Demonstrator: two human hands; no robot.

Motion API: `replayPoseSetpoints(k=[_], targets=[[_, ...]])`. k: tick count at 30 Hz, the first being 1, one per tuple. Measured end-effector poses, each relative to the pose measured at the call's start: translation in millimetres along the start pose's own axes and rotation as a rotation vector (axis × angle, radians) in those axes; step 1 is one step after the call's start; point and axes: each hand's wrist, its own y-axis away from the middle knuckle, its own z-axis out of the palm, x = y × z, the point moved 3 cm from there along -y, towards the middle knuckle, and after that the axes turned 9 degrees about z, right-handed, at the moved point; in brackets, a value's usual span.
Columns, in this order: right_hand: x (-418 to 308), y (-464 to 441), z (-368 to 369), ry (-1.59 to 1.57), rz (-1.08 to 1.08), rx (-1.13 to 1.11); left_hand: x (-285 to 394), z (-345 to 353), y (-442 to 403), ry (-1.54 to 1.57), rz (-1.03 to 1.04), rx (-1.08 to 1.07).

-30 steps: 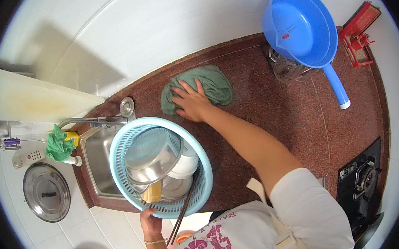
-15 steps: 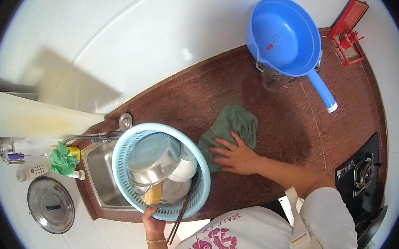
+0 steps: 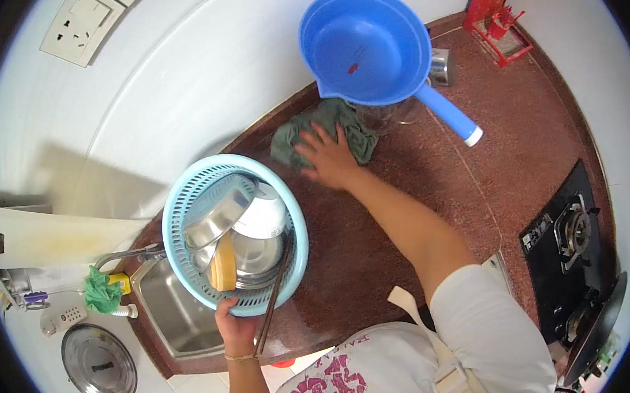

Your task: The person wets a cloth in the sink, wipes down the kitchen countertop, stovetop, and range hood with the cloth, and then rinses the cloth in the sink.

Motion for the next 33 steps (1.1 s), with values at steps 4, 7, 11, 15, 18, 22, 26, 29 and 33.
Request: replayPoseSetpoints(k=[4,7,11,15,18,22,26,29,33], targets=[[-6.4,95.1,-10.9,-0.047,-0.173,-0.032,-2.0,7.6,-13.0,0.036,0.028,-0.033],[2.9,165.9,-18.7,-0.061,-0.201,-0.087,-9.9,5.8,-31.3,0.059,0.083,-0.086],[5.9,196.3,-28.4,-0.001,-0.271,-0.121,-16.0,24.5,-42.5,0.126,0.084,-0.156],[2.4,190.1,-26.7,0.07,-0.225,-0.146,-13.0,33.8,-18.0,0.139,0.089,-0.066],[5.4,195.6,-26.8,0.095,-0.223,-0.121,-4.5,20.7,25.3,-0.05,0.257,0.131],[4.7,193.8,-23.4,0.075,-0.222,-0.078,12.2,-35.9,70.8,-0.164,0.394,0.195],[0.1,196.8,-24.5,0.105,-0.213,-0.109,71.4,-34.4,129.6,-0.343,0.621,0.041],[-3.6,193.9,-25.1,0.119,-0.194,-0.087,130.5,-5.2,190.1,-0.457,1.034,-0.093],[-5.0,197.6,-15.9,0.144,-0.097,-0.13,176.5,-6.8,246.5,-0.664,1.656,-0.14]])
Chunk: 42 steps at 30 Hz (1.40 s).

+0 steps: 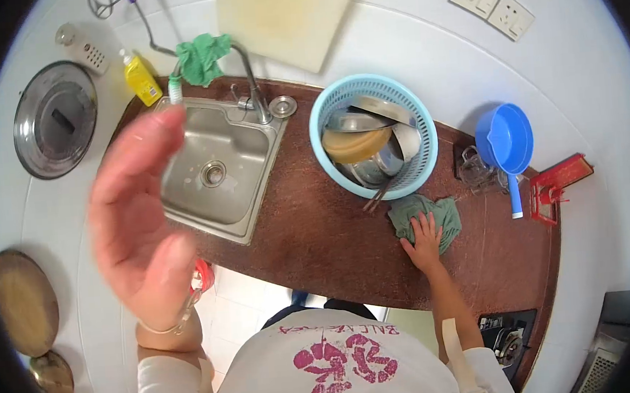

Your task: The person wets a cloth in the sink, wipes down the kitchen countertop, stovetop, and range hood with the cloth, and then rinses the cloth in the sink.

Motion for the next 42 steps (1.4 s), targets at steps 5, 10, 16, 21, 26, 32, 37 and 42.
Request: replayPoseSetpoints(k=[5,10,16,21,26,32,37,42], targets=[[-11.2,17.1,2.2,0.037,0.094,0.007,24.6,-26.3,-4.0,-0.12,0.223,0.039],[-20.4,56.2,1.2,0.035,0.119,0.044,34.8,-49.8,-7.0,-0.063,0.288,0.12],[-33.2,125.3,7.9,0.001,0.143,0.06,11.1,-28.3,35.2,0.065,0.132,0.09],[-31.9,158.0,11.3,0.004,0.128,0.095,-61.2,54.5,161.2,0.251,-0.826,-0.415],[-9.1,145.9,5.5,-0.009,0.164,0.125,-63.8,134.2,207.2,0.369,-0.712,-0.89],[67.3,118.1,-11.9,-0.077,0.166,0.142,-76.3,250.2,195.2,0.335,-0.634,-1.075],[191.5,71.9,-31.7,-0.031,0.435,0.313,-111.8,359.7,191.7,0.436,-0.876,-0.899],[277.5,-8.3,-65.4,-0.101,0.533,0.3,-145.7,461.3,164.4,0.546,-1.123,-0.5]])
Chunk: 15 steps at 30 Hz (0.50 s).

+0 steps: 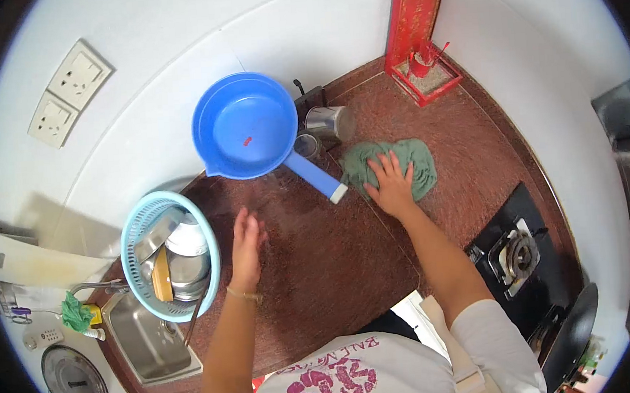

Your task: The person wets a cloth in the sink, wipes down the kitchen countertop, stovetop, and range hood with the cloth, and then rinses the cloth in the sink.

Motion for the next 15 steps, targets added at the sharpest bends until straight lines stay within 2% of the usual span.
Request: replayPoseSetpoints(k=[2,4,6,8,9,11,15], targets=[[1.3,-38.4,7.4,-0.006,0.099,0.059,-13.7,5.8,-38.8,0.059,-0.016,0.03],[-6.5,-64.6,9.6,-0.016,0.135,0.028,-25.4,11.6,-69.6,0.262,-0.084,0.08],[-17.9,-82.9,5.9,-0.023,0.174,0.001,-37.9,13.8,-95.1,0.303,-0.1,0.101],[-27.6,-96.9,1.6,0.01,0.246,-0.127,-47.5,14.8,-117.2,0.282,-0.155,-0.005],[-30.1,-101.7,-0.6,0.009,0.241,-0.135,-42.4,22.1,-120.6,0.281,-0.157,0.004],[-33.6,-107.2,0.1,0.026,0.22,-0.174,-27.9,42.3,-119.3,0.481,-0.155,-0.018],[-33.5,-111.9,5.1,0.06,0.181,-0.193,-51.2,30.8,-131.6,0.457,-0.104,-0.019]])
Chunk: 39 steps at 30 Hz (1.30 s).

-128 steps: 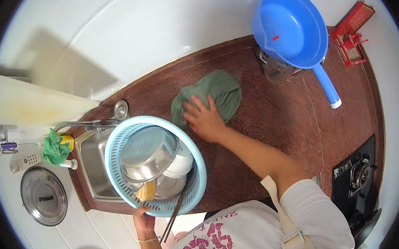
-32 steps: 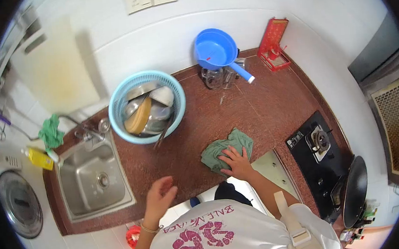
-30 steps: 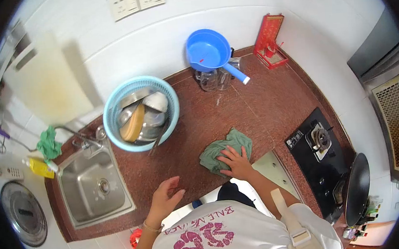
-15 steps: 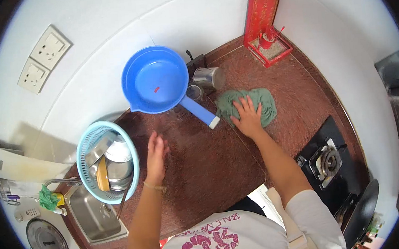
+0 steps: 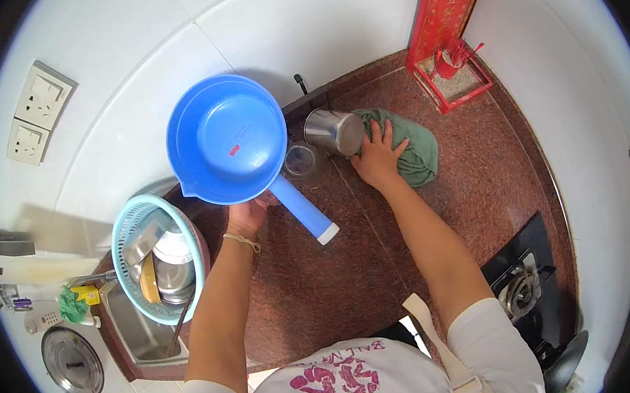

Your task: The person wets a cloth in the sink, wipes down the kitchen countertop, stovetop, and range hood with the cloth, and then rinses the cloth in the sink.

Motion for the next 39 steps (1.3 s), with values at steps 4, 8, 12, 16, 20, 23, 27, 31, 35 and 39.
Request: replayPoseSetpoints(k=[4,8,12,16,20,23,27,31,35,39], targets=[[-1.8,1.4,-0.8,0.005,-0.025,0.0,-3.2,-10.9,-5.3,0.162,-0.059,-0.013],[-1.3,1.3,5.8,-0.035,-0.073,0.035,-4.3,-32.1,-22.0,0.236,-0.082,-0.088],[-4.2,4.6,6.3,-0.062,-0.082,0.039,-14.8,-42.0,-30.2,0.211,-0.065,-0.029],[-10.4,16.2,6.2,-0.041,-0.129,0.011,-22.5,-68.8,-17.8,0.254,-0.014,0.065],[-20.7,39.3,10.8,-0.005,-0.226,-0.017,-14.5,-101.3,34.0,0.289,0.023,0.199],[-21.2,59.2,22.3,-0.067,-0.358,0.044,-6.4,-116.5,73.2,0.284,0.027,0.253],[-25.6,76.6,20.2,-0.066,-0.45,-0.008,2.5,-130.3,116.5,0.283,0.041,0.315],[-20.6,54.5,21.4,-0.092,-0.473,-0.064,-1.0,-141.0,151.5,0.311,0.046,0.374],[-28.2,-7.8,28.9,-0.144,-0.289,0.183,-1.5,-150.0,183.5,0.327,0.053,0.424],[-70.8,-22.2,35.0,-0.076,-0.222,0.216,-5.6,-152.8,207.2,0.339,0.052,0.458]])
